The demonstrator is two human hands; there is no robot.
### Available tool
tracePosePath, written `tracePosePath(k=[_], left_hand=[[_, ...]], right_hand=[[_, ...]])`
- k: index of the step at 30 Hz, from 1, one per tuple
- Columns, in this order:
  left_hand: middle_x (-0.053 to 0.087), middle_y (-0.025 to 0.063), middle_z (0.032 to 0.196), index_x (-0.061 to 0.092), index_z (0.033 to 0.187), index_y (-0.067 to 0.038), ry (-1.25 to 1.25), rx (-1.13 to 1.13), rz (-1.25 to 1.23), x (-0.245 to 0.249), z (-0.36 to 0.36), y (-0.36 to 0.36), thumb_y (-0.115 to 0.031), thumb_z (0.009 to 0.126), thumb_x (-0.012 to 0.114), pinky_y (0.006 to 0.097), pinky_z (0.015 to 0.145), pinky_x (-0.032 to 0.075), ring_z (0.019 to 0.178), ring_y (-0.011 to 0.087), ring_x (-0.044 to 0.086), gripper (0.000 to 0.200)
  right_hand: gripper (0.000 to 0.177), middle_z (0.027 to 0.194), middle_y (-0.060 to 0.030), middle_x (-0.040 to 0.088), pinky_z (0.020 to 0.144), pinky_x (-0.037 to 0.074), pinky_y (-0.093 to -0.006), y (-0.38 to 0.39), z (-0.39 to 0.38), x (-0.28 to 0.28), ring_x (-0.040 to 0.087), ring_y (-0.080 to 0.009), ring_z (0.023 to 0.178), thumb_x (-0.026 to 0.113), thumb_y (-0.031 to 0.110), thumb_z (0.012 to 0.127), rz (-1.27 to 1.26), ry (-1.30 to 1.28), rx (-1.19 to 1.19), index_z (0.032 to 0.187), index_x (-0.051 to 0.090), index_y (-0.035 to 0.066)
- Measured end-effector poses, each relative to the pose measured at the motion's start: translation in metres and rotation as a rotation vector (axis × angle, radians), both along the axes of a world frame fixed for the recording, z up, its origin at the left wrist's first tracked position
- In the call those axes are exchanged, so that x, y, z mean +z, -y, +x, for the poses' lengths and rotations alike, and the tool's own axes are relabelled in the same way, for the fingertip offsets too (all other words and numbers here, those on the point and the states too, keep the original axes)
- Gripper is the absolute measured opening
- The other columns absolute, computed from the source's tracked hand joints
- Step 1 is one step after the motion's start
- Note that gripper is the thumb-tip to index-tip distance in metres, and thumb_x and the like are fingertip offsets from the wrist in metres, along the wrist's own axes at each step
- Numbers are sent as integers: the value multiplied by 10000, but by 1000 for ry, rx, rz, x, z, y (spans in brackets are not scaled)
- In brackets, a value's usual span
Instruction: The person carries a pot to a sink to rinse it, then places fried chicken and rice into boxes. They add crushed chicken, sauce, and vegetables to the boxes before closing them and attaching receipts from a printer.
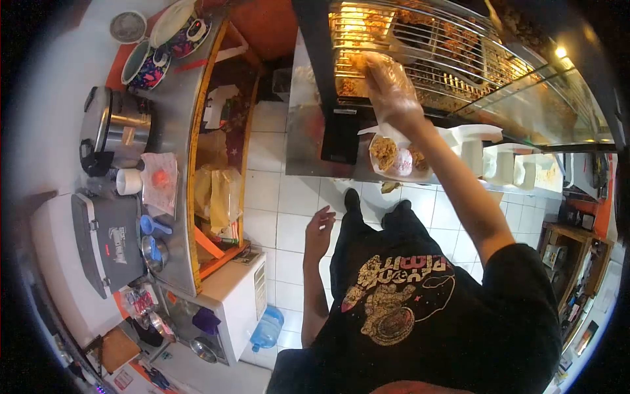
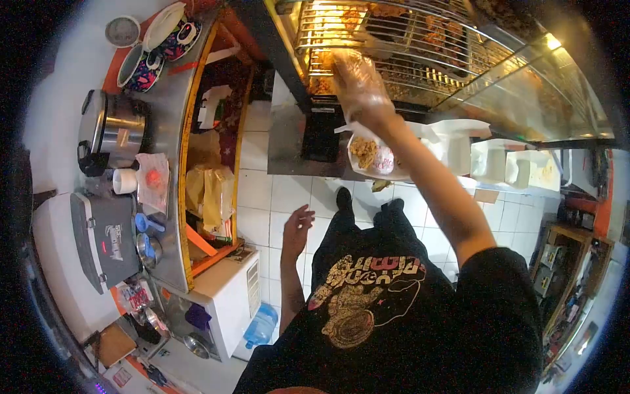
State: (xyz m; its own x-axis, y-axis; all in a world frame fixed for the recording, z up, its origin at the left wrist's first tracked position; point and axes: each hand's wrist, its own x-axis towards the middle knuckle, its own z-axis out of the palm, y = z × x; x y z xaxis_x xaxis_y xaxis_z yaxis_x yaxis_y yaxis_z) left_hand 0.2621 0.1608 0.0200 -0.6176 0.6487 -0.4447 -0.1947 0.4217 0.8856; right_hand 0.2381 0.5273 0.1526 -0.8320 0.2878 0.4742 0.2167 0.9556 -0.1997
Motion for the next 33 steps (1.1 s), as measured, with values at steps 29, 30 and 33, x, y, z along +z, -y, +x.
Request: tracePosePath(k=[29, 30, 33], left_hand=[[271, 103, 1560, 343, 1480, -116, -2399, -229, 561, 216, 131, -516, -413, 903, 531, 523, 1173, 100, 1462, 344, 186, 676], [248, 116, 1565, 345, 1478, -105, -2413, -225, 553, 219, 136, -511, -402, 901, 527, 534, 1172, 88, 1467, 356, 160, 674], [293, 137, 1535, 370, 1467, -104, -2427, -180, 543, 215, 140, -515, -399, 892, 519, 588, 1149, 97, 1445, 376, 198, 664]], right_hand=[[552, 1184, -173, 596, 801, 570, -352, -281, 636, 6, 652, -239, 952, 637, 203, 892, -1513, -1395, -145, 1323, 444, -83], [578, 1189, -186, 591, 793, 573, -346, -289, 637, 24, 653, -238, 949, 639, 193, 888, -1557, -1338, -126, 1340, 419, -92], [622, 1194, -206, 584, 778, 578, -333, -315, 647, 29, 654, -235, 946, 639, 173, 881, -1709, -1196, -117, 1371, 373, -103]])
